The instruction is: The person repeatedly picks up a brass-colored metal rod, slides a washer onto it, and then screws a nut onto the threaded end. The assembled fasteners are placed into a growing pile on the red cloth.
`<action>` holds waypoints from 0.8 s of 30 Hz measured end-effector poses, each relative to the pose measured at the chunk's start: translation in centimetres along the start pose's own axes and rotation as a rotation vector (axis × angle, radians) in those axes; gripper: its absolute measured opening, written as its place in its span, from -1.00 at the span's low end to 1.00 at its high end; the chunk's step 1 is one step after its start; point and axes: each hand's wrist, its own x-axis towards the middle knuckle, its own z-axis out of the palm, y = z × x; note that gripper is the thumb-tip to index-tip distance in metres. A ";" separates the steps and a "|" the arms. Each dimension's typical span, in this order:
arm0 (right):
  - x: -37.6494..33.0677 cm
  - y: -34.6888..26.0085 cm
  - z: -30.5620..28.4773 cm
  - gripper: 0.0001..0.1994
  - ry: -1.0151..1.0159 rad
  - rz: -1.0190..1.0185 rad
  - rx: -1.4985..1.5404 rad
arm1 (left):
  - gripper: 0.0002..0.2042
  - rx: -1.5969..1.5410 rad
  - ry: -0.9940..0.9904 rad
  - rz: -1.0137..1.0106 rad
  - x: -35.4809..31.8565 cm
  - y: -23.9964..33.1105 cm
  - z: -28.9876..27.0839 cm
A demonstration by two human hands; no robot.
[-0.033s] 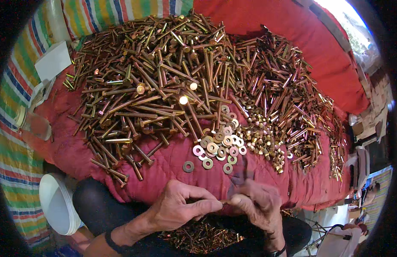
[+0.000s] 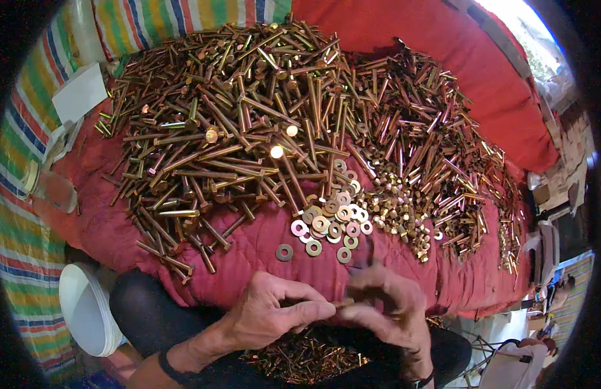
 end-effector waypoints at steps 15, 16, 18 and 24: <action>2.4 12.1 -12.3 -0.66 0.522 0.058 -0.657 | -0.61 1.291 0.740 0.754 0.8 3.0 -4.1; 2.5 13.4 -12.9 -0.63 0.521 0.030 -0.693 | -0.62 1.435 0.826 0.715 0.9 3.1 -5.2; 3.1 15.3 -13.4 -0.58 0.518 -0.002 -0.741 | -0.57 1.568 0.952 0.613 1.2 2.8 -6.5; 6.2 17.0 -14.6 -0.63 0.442 -0.168 -0.961 | -0.55 1.491 1.007 0.593 2.4 1.6 -8.2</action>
